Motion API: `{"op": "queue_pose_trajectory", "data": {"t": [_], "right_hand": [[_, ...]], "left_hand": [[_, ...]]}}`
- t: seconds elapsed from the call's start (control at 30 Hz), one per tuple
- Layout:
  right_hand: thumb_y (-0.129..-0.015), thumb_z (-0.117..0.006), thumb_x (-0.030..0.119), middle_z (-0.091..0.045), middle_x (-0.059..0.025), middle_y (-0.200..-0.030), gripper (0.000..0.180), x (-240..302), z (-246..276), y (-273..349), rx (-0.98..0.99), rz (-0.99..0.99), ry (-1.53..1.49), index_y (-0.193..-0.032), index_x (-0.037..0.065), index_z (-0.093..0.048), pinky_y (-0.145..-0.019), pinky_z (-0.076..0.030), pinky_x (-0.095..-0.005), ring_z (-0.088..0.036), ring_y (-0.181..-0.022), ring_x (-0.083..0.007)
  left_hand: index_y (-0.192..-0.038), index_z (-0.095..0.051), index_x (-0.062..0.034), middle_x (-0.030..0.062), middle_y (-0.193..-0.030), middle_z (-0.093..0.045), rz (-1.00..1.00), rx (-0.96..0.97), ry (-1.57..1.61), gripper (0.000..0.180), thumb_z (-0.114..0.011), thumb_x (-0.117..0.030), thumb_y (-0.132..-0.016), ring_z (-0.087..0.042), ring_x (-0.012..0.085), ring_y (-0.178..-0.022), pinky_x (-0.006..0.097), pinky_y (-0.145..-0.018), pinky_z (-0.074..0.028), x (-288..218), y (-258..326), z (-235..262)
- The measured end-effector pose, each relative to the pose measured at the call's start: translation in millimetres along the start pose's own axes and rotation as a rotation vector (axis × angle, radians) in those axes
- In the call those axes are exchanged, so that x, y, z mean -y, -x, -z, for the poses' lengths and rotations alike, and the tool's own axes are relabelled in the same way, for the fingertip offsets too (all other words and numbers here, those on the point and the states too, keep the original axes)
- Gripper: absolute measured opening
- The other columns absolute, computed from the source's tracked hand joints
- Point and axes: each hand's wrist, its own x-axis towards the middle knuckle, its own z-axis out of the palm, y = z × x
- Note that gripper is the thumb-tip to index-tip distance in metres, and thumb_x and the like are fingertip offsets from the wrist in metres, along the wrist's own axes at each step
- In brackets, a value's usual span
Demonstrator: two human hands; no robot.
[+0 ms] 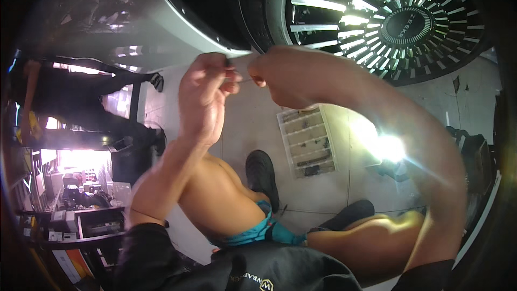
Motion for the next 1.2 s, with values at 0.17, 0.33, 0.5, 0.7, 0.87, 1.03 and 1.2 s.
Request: {"op": "queue_pose_trajectory", "data": {"t": [0.17, 0.33, 0.5, 0.7, 0.87, 1.03, 1.2], "right_hand": [[-0.087, -0.055, 0.007, -0.072, -0.0213, -0.091, 0.025, 15.7, -38.5, -68.7, -0.364, -0.048, -0.390, -0.106, 0.002, -0.072, -0.081, -0.054, -0.0473, -0.071, -0.090, -0.0377], [-0.092, -0.060, 0.011, -0.069, -0.0178, -0.078, 0.018, 57.6, -85.1, -69.5, -0.581, 0.243, -0.967, -0.104, 0.001, -0.069, -0.069, -0.052, -0.0397, -0.067, -0.071, -0.0269], [-0.094, -0.064, 0.005, -0.062, -0.0093, -0.067, 0.023, 60.0, -79.9, -96.4, -0.885, 0.151, -1.177, -0.116, 0.002, -0.068, -0.057, -0.047, -0.0303, -0.056, -0.057, -0.0132], [-0.093, -0.062, 0.009, -0.068, -0.0133, -0.074, 0.071, 59.2, -53.6, -120.1, -0.914, 0.239, -1.106, -0.156, -0.005, -0.034, -0.062, -0.054, -0.0390, -0.067, -0.062, -0.0270], [-0.091, -0.061, 0.016, -0.071, -0.0191, -0.076, 0.085, 64.1, -47.4, -122.1, -0.802, 0.230, -1.027, -0.160, -0.009, -0.019, -0.069, -0.059, -0.0467, -0.072, -0.066, -0.0382], [-0.090, -0.062, 0.019, -0.070, -0.0197, -0.072, 0.089, 66.0, -48.8, -120.6, -0.819, 0.249, -0.959, -0.160, -0.010, -0.015, -0.065, -0.059, -0.0481, -0.071, -0.062, -0.0384], [-0.088, -0.062, 0.016, -0.070, -0.0203, -0.070, 0.090, 58.9, -38.7, -122.1, -0.846, 0.234, -0.647, -0.157, -0.016, -0.014, -0.058, -0.060, -0.0470, -0.072, -0.059, -0.0358]], "left_hand": [[-0.105, -0.056, -0.0068, 0.0058, -0.096, -0.058, -0.622, -0.266, -0.037, 0.012, -0.057, -0.018, -0.106, -0.052, 0.0149, -0.079, 0.030, -0.073, -0.041, -26.8, -46.7, 55.9], [-0.104, -0.050, -0.0058, 0.0068, -0.090, -0.055, -0.826, -0.366, -0.358, 0.032, -0.055, -0.037, -0.108, -0.048, 0.0137, -0.075, 0.029, -0.068, -0.039, -27.2, -73.1, 87.4], [-0.102, -0.053, -0.0057, 0.0042, -0.083, -0.057, -0.789, -0.381, -0.446, 0.021, -0.056, -0.025, -0.109, -0.049, 0.0100, -0.067, 0.025, -0.061, -0.039, -19.5, -77.2, 82.0], [-0.103, -0.055, -0.0043, 0.0044, -0.085, -0.058, -0.601, -0.506, -0.566, 0.018, -0.057, -0.021, -0.108, -0.051, 0.0097, -0.068, 0.024, -0.061, -0.043, -32.5, -65.2, 82.0], [-0.100, -0.058, -0.0045, 0.0034, -0.081, -0.061, -0.531, -0.455, -0.760, 0.012, -0.059, -0.015, -0.107, -0.056, 0.0089, -0.065, 0.023, -0.057, -0.044, -37.4, -62.0, 93.9], [-0.100, -0.060, -0.0038, 0.0036, -0.076, -0.062, -0.558, -0.498, -0.847, 0.008, -0.061, -0.009, -0.105, -0.055, 0.0082, -0.060, 0.023, -0.053, -0.044, -42.5, -74.3, 85.8], [-0.098, -0.062, -0.0023, 0.0039, -0.073, -0.062, -0.702, -0.543, -0.928, 0.011, -0.067, -0.011, -0.101, -0.055, 0.0080, -0.056, 0.022, -0.050, -0.044, -52.3, -81.8, 67.9]]}}
